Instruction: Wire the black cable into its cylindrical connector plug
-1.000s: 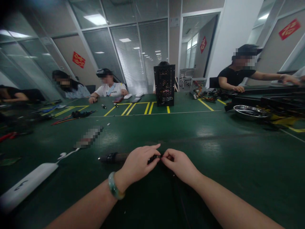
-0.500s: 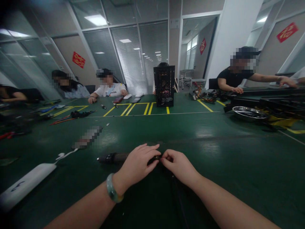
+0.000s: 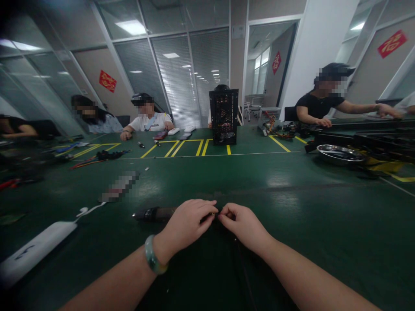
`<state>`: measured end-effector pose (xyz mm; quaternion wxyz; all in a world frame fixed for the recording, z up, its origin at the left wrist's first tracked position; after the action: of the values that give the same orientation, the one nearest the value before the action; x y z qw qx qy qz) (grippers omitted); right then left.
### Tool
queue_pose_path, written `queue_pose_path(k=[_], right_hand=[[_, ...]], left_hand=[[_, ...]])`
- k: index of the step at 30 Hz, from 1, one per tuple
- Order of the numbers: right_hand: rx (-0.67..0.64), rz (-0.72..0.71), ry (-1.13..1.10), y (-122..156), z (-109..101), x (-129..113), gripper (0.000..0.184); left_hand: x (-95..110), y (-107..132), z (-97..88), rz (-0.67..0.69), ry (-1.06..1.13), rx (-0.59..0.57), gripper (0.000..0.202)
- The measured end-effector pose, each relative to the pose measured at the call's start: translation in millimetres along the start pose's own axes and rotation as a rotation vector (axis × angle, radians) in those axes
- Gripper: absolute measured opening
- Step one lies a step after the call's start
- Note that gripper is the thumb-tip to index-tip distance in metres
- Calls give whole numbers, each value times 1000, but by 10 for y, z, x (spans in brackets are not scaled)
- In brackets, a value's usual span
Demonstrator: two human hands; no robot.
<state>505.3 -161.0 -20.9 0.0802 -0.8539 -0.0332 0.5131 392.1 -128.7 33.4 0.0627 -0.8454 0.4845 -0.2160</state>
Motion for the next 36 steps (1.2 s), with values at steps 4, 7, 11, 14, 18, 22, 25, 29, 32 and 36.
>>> queue_pose_path(k=[4,7,11,14,18,22,25,29,32,36], right_hand=[[7,14,4,5,-8,27,15],[11,28,17,12,-22,19,15],[10,32,50,7,-32,9,14],[26,14,64,-4,-40,26,12],[35,-3,75,-9,-41,53,11],[21,2,56,0,-34,44,12],[25,5,60,4,-40,26,13],[41,-6,61,-2,-43,10,13],[52,-2,47,-3,-44,16,13],[45,0,33,-3,-40,12,14]], left_hand=[[-2,1,-28,-33,9,22,23],[-9,-1,-45,-68,-12,31,21],[-9,-4,-27,-76,-37,10,17],[-4,-4,-10,-60,-35,-2,16],[-22,-4,-7,-59,-20,8,16],[-22,-3,-1,-34,-1,14,18],[-23,-4,9,-15,-1,14,22],[-27,-8,37,-4,-34,5,24],[-23,-8,45,1,-32,1,25],[-26,-6,33,-4,-11,5,23]])
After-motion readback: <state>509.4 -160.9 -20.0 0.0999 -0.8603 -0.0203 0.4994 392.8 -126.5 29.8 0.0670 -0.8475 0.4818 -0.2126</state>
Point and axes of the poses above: each hand's wrist, its own y-axis away from the middle knuckle, its own z-axis out of the palm, x = y × z, the point moved 9 cm from there along -y, towards the middle knuckle, and after that the axes turned 10 degrees about -z, right-handed, at the moved point
